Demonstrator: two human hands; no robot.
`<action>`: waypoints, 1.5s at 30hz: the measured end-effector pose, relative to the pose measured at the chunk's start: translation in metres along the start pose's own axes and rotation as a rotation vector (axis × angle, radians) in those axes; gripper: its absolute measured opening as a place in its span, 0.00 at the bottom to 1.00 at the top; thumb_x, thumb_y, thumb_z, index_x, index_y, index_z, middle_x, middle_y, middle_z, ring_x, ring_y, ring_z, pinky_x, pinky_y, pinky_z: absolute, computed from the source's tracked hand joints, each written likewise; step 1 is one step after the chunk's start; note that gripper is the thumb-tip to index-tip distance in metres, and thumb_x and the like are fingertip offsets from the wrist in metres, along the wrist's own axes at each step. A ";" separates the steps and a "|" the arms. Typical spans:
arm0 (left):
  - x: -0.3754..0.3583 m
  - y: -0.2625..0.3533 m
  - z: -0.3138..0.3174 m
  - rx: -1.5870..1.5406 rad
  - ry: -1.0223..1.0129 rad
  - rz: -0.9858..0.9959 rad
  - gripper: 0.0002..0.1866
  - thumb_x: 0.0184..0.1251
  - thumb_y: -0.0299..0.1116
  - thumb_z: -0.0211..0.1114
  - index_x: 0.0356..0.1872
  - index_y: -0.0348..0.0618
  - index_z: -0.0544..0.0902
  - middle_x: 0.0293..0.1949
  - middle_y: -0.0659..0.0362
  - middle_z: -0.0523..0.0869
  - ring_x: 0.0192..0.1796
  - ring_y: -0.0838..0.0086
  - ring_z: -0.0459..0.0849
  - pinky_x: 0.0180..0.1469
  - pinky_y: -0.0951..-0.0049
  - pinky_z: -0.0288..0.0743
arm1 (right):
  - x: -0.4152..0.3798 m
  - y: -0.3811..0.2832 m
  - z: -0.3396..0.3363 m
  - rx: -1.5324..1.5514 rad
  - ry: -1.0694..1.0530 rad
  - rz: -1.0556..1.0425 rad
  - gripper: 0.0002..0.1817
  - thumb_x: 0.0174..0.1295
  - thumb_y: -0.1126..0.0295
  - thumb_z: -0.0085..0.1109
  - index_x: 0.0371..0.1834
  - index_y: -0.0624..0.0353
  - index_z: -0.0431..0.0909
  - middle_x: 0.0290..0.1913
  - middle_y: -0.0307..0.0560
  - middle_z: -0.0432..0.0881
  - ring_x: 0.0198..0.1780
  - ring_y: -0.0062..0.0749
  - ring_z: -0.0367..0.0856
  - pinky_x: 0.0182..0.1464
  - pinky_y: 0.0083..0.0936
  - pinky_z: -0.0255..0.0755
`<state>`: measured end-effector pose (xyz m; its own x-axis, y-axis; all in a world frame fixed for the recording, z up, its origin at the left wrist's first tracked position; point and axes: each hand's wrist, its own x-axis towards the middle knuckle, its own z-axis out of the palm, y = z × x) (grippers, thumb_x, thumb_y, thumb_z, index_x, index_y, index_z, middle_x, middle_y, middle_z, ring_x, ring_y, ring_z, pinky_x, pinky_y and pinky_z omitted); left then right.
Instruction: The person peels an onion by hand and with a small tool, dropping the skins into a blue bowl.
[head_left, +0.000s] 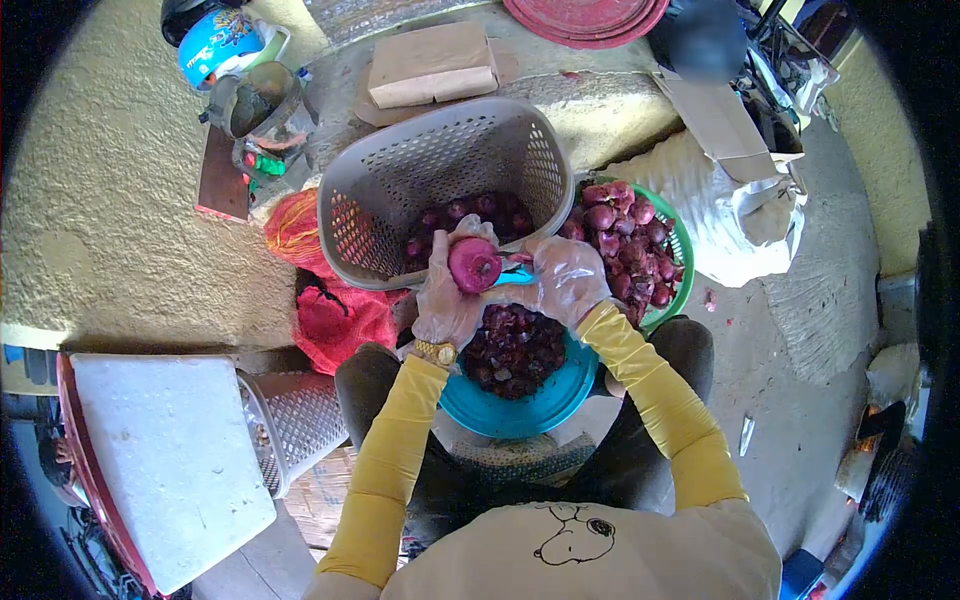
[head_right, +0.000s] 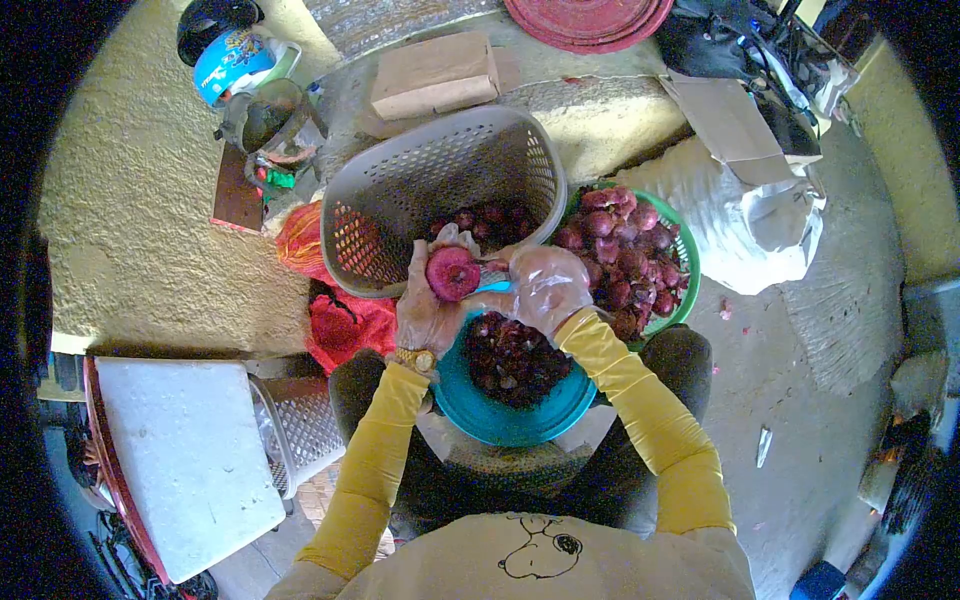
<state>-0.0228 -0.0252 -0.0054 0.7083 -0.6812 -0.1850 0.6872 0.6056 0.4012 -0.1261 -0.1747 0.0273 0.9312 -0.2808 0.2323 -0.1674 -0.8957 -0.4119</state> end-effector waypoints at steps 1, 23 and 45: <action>0.002 0.002 0.003 0.062 -0.001 -0.021 0.23 0.83 0.47 0.52 0.59 0.37 0.80 0.56 0.51 0.83 0.60 0.61 0.80 0.71 0.58 0.70 | 0.003 0.000 -0.006 -0.081 -0.082 0.022 0.43 0.45 0.23 0.65 0.41 0.55 0.85 0.35 0.56 0.87 0.39 0.56 0.87 0.43 0.47 0.81; -0.007 -0.001 -0.003 0.698 -0.155 0.242 0.14 0.82 0.37 0.54 0.55 0.38 0.78 0.50 0.55 0.82 0.57 0.65 0.80 0.70 0.62 0.70 | 0.004 -0.002 -0.013 -0.077 -0.204 -0.014 0.41 0.50 0.23 0.61 0.49 0.49 0.87 0.41 0.54 0.88 0.44 0.54 0.88 0.47 0.48 0.81; -0.004 -0.002 0.011 0.430 -0.187 0.352 0.21 0.79 0.45 0.54 0.54 0.36 0.82 0.57 0.55 0.82 0.59 0.65 0.80 0.68 0.62 0.70 | 0.003 0.001 -0.006 0.100 -0.006 0.017 0.41 0.48 0.22 0.63 0.38 0.54 0.86 0.33 0.56 0.86 0.40 0.57 0.87 0.45 0.49 0.79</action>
<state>-0.0292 -0.0281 0.0041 0.8144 -0.5544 0.1714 0.2609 0.6137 0.7452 -0.1257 -0.1783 0.0322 0.9304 -0.2932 0.2199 -0.1499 -0.8521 -0.5015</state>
